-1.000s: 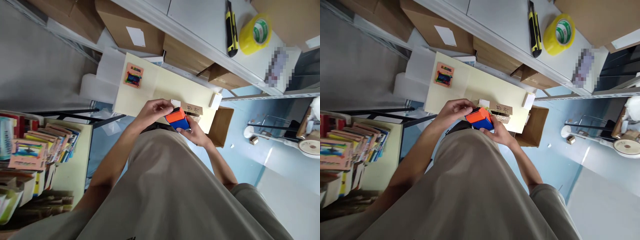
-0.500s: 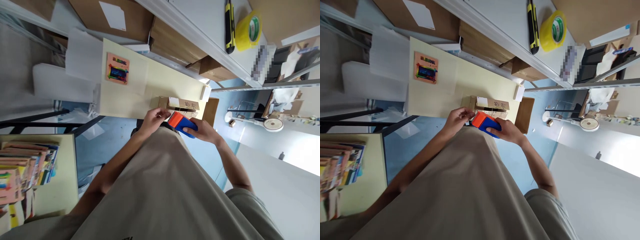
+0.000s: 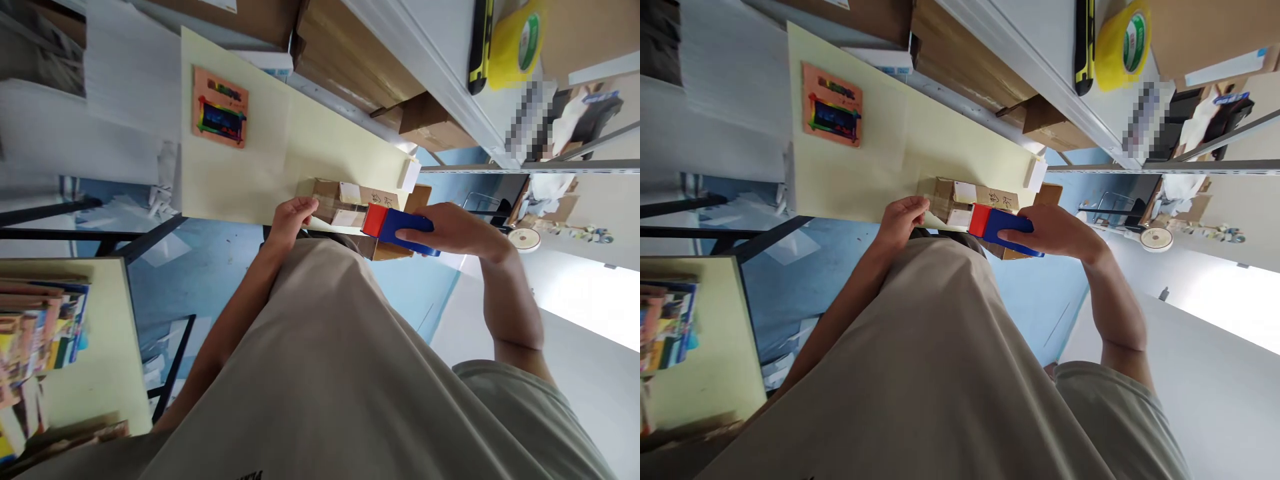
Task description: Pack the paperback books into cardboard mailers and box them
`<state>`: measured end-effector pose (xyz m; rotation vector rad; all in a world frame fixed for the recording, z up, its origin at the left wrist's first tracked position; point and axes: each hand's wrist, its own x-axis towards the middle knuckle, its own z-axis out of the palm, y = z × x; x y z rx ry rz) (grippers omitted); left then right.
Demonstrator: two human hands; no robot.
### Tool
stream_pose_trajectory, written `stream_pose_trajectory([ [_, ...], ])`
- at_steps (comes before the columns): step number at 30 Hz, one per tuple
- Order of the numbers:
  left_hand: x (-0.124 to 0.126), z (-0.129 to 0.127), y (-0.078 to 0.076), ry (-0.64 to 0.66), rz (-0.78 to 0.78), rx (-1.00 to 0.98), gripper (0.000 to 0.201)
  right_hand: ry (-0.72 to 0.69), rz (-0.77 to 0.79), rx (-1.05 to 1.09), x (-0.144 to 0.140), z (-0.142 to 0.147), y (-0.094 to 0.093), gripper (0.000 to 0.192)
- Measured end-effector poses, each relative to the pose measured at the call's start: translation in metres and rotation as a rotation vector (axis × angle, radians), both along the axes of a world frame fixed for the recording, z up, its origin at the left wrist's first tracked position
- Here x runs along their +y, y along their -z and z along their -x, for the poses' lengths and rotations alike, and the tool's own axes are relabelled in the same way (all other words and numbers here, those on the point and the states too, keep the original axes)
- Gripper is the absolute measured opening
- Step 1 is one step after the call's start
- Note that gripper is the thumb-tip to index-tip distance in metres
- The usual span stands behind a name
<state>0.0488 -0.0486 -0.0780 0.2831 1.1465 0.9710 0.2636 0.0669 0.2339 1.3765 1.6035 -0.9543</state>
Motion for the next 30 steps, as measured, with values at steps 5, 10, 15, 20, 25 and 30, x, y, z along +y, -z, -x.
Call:
stream_pose_trajectory([
  [5,0.006,-0.017,0.021,-0.038,0.066,-0.067,0.041,-0.051,-0.042,-0.055,0.003,0.02,0.014,0.074],
  [10,0.005,-0.029,0.039,-0.015,0.101,-0.076,0.042,-0.152,-0.07,-0.15,0.008,0.034,0.027,0.073],
  [15,0.006,-0.041,0.053,-0.003,0.11,-0.051,0.04,-0.204,-0.074,-0.19,0.009,0.05,0.036,0.069],
  [20,0.011,-0.052,0.058,0.021,0.091,0.029,0.041,-0.233,-0.072,-0.22,0.008,0.062,0.04,0.066],
  [25,0.012,-0.065,0.059,-0.01,0.073,0.106,0.032,-0.227,-0.093,-0.26,0.007,0.066,0.041,0.067],
  [30,0.01,-0.073,0.064,-0.013,0.047,0.213,0.022,-0.232,-0.132,-0.281,0.004,0.065,0.042,0.064],
])
